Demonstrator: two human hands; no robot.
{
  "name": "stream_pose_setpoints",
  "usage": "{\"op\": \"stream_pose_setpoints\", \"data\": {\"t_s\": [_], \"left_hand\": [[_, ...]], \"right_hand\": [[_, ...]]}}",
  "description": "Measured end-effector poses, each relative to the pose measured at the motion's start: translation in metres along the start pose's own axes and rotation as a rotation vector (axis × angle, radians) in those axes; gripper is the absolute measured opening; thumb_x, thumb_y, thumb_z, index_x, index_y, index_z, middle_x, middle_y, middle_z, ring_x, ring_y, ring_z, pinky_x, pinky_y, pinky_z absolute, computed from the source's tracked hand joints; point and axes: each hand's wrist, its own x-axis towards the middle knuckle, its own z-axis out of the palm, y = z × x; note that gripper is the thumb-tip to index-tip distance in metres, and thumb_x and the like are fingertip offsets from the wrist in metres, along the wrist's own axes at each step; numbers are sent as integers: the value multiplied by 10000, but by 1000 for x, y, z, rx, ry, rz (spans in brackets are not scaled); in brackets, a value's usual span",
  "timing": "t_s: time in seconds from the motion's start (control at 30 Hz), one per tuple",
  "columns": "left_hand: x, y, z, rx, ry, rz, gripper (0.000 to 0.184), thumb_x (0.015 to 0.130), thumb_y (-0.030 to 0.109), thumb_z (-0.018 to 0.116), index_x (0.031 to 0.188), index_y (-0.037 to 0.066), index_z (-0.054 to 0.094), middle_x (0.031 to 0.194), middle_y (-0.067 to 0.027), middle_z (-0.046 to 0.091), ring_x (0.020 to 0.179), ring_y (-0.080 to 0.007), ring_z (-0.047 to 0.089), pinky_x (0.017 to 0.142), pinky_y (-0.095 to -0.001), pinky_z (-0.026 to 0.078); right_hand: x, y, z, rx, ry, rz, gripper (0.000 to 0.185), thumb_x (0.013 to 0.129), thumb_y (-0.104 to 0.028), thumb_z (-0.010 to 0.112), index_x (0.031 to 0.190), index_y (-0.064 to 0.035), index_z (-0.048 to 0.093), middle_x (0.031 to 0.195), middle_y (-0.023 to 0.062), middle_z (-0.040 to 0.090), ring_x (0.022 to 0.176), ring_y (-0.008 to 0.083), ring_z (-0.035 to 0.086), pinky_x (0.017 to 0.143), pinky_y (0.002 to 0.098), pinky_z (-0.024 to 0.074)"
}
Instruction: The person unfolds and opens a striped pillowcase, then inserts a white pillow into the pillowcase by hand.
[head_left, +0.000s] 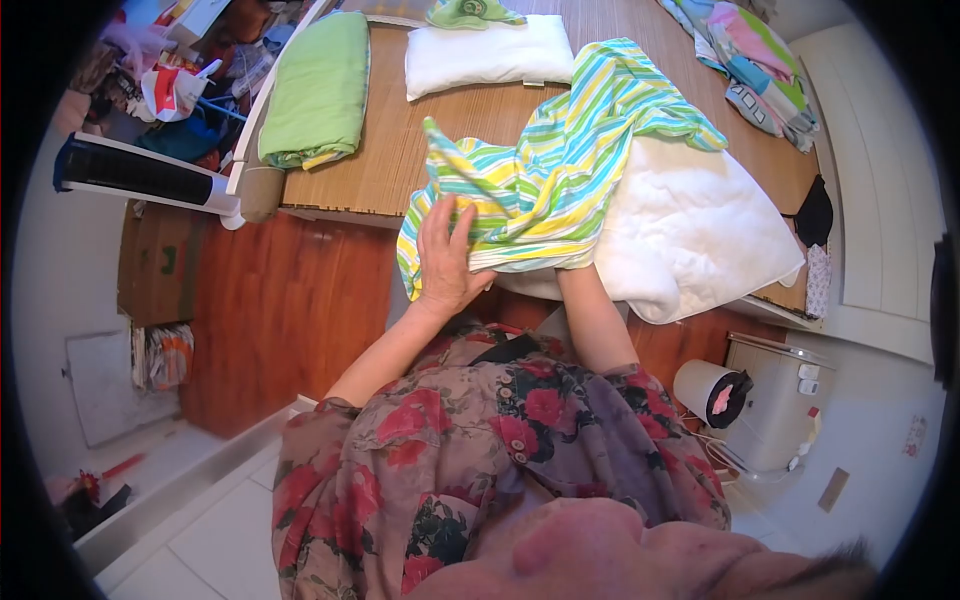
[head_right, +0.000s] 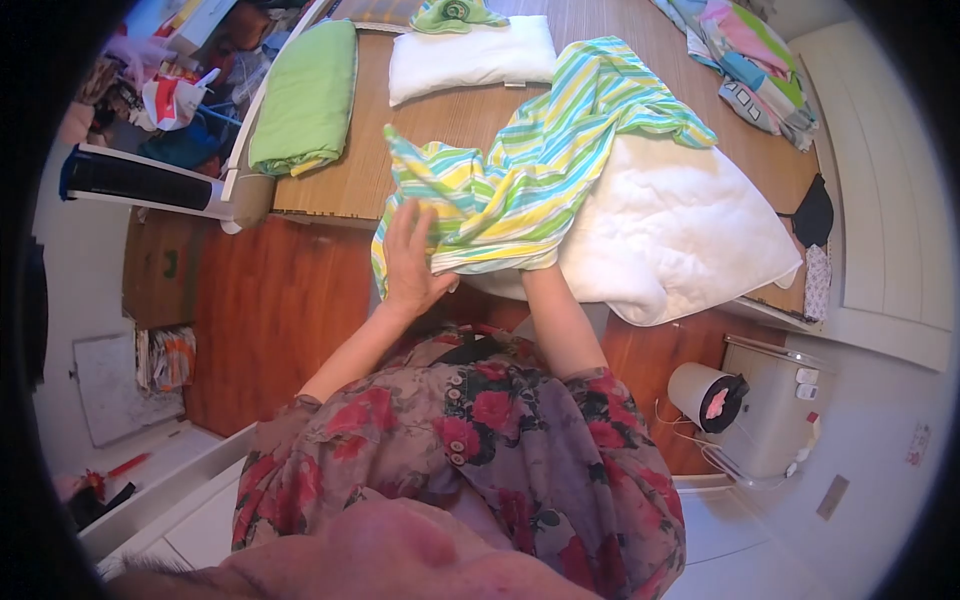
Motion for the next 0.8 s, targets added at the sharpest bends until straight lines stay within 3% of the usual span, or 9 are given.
{"op": "stream_pose_setpoints", "data": {"t_s": [0.13, 0.2, 0.27, 0.3, 0.37, 0.4, 0.57, 0.67, 0.8], "left_hand": [[-18, -47, 16, -106, 13, -144, 895, 714, 449, 661, 1411, 59, 259, 1452, -186, 258, 1347, -384, 215, 1062, -563, 148], [-20, -84, 22, -83, 29, -233, 792, 805, 515, 550, 1396, 57, 288, 1406, -204, 330, 1302, -396, 289, 1055, -508, 218], [-20, -107, 22, -296, -19, -499, 475, 884, 379, 526, 1230, 57, 482, 1145, -232, 555, 1078, -371, 526, 897, -448, 405], [-20, -104, 21, -295, -14, -499, 475, 884, 379, 526, 1230, 57, 482, 1145, -232, 555, 1078, -371, 526, 897, -448, 405], [-28, -94, 20, -202, -254, -473, 208, 905, 232, 525, 960, 36, 568, 774, -202, 615, 718, -330, 616, 636, -410, 459], [-36, -87, 30, -332, -93, -418, 177, 880, 185, 570, 832, 18, 537, 625, -183, 559, 544, -323, 568, 513, -406, 414], [-61, -91, 3, -256, -237, -548, 223, 881, 197, 570, 781, -1, 547, 689, -226, 556, 606, -363, 562, 546, -388, 428], [-64, -88, -2, -368, -319, -470, 245, 881, 185, 567, 740, -14, 550, 670, -233, 541, 595, -359, 555, 559, -385, 437], [-54, -72, -21, -253, -428, -389, 207, 848, 167, 610, 1021, 55, 588, 844, -133, 602, 696, -267, 587, 621, -330, 461]], "right_hand": [[10, -11, 0, -45, -4, 19, 496, 983, -361, 336, 1394, -92, 264, 1378, 130, 376, 1238, 288, 392, 1040, 418, 357], [4, -21, 0, -75, 3, 28, 492, 983, -356, 337, 1391, -91, 267, 1375, 128, 380, 1236, 285, 394, 1039, 414, 358], [-3, -22, 2, -102, 2, 44, 487, 984, -352, 339, 1389, -91, 270, 1371, 127, 383, 1233, 283, 396, 1038, 410, 359], [-4, -25, 3, -114, -1, 52, 485, 984, -350, 339, 1388, -91, 271, 1369, 126, 385, 1231, 281, 398, 1037, 408, 359], [-2, -25, 3, -133, -2, 58, 481, 984, -346, 340, 1386, -90, 274, 1366, 124, 389, 1228, 278, 400, 1036, 403, 360], [-4, -25, 4, -142, -1, 58, 479, 984, -343, 341, 1385, -90, 276, 1364, 124, 390, 1227, 277, 401, 1035, 401, 361], [-13, -75, -6, -197, 9, 67, 468, 985, -332, 344, 1380, -88, 283, 1355, 120, 399, 1219, 270, 407, 1032, 391, 363], [-17, -61, 3, -240, 7, 91, 461, 986, -326, 345, 1377, -88, 287, 1349, 117, 404, 1215, 266, 411, 1030, 384, 364], [-15, -38, 14, -276, 2, 99, 453, 986, -317, 348, 1372, -87, 293, 1342, 114, 411, 1209, 260, 416, 1028, 376, 366]]}}
